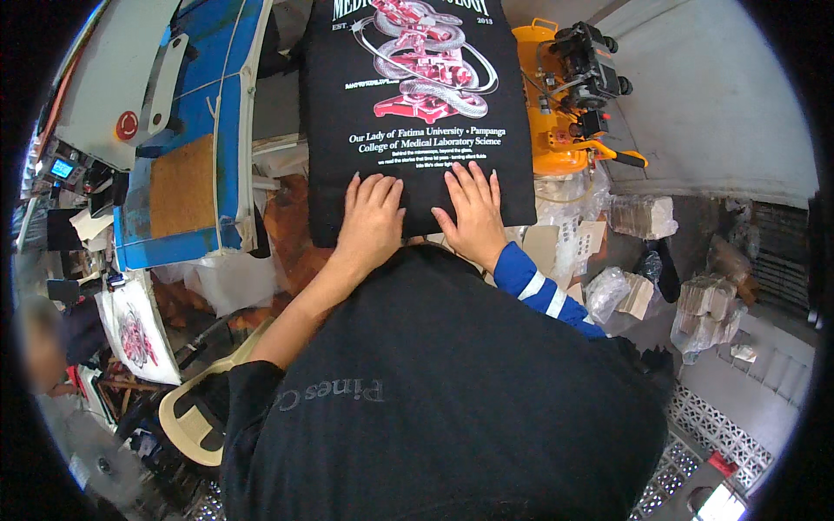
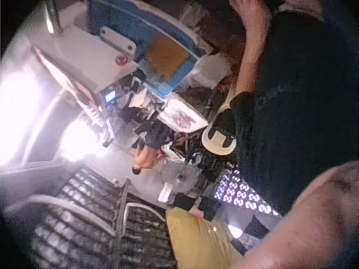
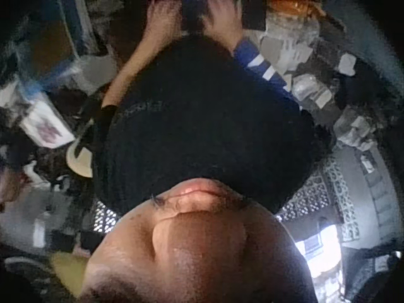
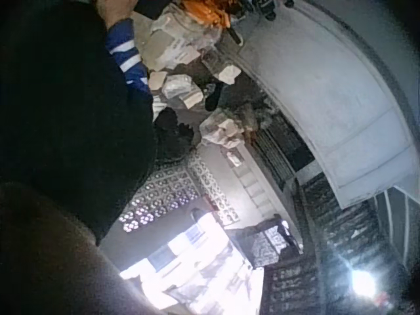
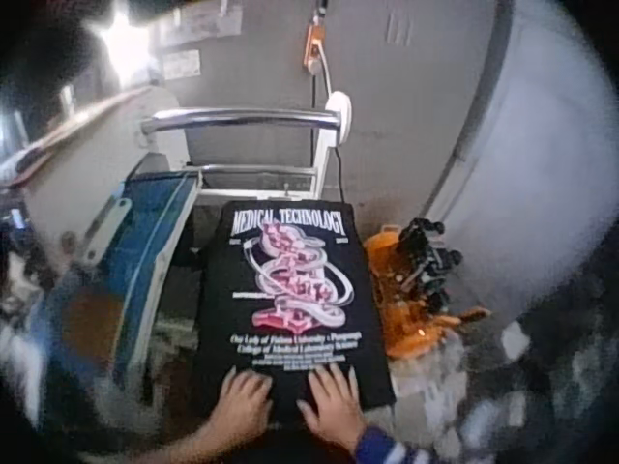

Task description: The person places black t-shirts onto a heat press, aligns transfer sheets with printed designs, and operates the press to apply the graphics. The person then removes the finished shirts and stacks them on a nearby table.

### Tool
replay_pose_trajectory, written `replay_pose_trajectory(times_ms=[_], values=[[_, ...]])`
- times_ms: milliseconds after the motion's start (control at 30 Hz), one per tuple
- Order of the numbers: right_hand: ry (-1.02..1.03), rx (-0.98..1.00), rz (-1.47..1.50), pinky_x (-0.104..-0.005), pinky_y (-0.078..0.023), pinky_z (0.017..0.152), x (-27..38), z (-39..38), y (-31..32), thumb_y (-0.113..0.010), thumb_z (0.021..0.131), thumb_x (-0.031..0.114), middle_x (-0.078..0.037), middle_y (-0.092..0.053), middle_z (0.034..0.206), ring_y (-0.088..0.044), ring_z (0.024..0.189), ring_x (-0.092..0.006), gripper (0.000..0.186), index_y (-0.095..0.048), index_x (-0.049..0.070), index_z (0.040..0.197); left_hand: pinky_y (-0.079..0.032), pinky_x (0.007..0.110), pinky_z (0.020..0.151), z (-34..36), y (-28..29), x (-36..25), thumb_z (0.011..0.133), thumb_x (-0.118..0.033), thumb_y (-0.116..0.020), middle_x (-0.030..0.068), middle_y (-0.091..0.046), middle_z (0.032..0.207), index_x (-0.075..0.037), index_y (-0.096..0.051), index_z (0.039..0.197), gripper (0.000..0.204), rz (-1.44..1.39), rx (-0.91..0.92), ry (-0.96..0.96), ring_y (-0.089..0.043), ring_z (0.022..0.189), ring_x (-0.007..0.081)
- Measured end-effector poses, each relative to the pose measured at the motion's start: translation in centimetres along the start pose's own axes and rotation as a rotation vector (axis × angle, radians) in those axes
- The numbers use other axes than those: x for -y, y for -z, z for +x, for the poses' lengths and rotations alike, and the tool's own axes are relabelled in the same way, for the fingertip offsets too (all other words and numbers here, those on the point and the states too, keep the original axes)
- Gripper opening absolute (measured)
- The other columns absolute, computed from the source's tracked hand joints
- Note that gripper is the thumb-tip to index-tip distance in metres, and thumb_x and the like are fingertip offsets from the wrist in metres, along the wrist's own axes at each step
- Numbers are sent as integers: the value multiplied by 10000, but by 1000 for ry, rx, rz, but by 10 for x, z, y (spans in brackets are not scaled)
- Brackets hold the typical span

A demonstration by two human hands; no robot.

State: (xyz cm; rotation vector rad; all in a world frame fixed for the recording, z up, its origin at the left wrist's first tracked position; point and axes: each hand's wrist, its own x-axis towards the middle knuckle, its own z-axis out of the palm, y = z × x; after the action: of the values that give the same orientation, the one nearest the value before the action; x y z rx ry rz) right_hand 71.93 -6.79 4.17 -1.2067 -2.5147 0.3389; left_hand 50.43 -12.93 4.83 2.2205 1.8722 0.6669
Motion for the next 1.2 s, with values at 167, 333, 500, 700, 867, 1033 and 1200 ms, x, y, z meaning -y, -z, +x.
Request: replay_pose_trajectory(times_ms=[167, 333, 500, 700, 867, 1033, 1200], values=[[-24, -62, 11, -631, -235, 1172, -10, -6, -1, -681, 896, 312, -174, -504, 1468, -393, 1420, -392, 513, -605, 27, 1316, -275, 582, 1174, 1, 0, 0, 848, -132, -695, 155, -568, 1312, -3, -564, 1349, 533, 6, -74, 47, -499, 1294, 339], [-497, -445, 33, -475, -373, 1136, -97, -19, -8, -668, 918, 327, -281, -537, 1403, -478, 1342, -434, 529, -597, -12, 1318, -313, 490, 1170, -19, 14, 63, 925, -212, -695, 188, -577, 1327, -23, -540, 1376, 513, -233, -289, 594, -508, 1288, 354], [-1072, -168, 1475, -335, -427, 1083, -139, -30, 4, -650, 1010, 372, -159, -640, 1349, -620, 1208, -229, 551, -587, -60, 1346, -356, 367, 1143, -80, -17, 134, 1011, -281, -652, 115, -563, 1425, 37, -460, 1454, 578, -1157, -88, 1011, -514, 1296, 232], [-964, -236, 1543, -317, -507, 983, -162, -54, 12, -715, 966, 185, -118, -724, 1164, -691, 1035, -207, 347, -657, -55, 1209, -384, 349, 1134, -84, -26, 135, 1024, -293, -641, 103, -594, 1391, 47, -539, 1391, 510, -1452, -329, 1005, -527, 1296, 216], [-973, -198, 1543, -329, -522, 968, -161, -53, 20, -702, 958, 134, -124, -722, 1169, -693, 1042, -214, 307, -660, -55, 1196, -391, 406, 1138, -62, -23, 164, 1012, -289, -649, 96, -630, 1310, -36, -583, 1316, 401, -1776, -311, 970, -563, 1238, 223], [-985, -205, 1530, -334, -530, 953, -166, -56, 18, -712, 943, 127, -125, -725, 1155, -699, 1026, -218, 289, -673, -48, 1169, -409, 357, 1106, -48, -21, 170, 982, -132, -644, 51, -639, 1148, -82, -643, 1039, 75, -1801, -447, 913, -573, 1142, 186], [-1004, -215, 1514, -339, -542, 927, -165, -58, 18, -729, 932, 141, -119, -739, 1095, -710, 969, -214, 254, -690, -32, 1113, -401, 432, 1142, -57, -38, 191, 961, -155, -638, 105, -624, 1261, -73, -609, 1189, 244, -1732, -523, 820, -573, 1230, 252]])
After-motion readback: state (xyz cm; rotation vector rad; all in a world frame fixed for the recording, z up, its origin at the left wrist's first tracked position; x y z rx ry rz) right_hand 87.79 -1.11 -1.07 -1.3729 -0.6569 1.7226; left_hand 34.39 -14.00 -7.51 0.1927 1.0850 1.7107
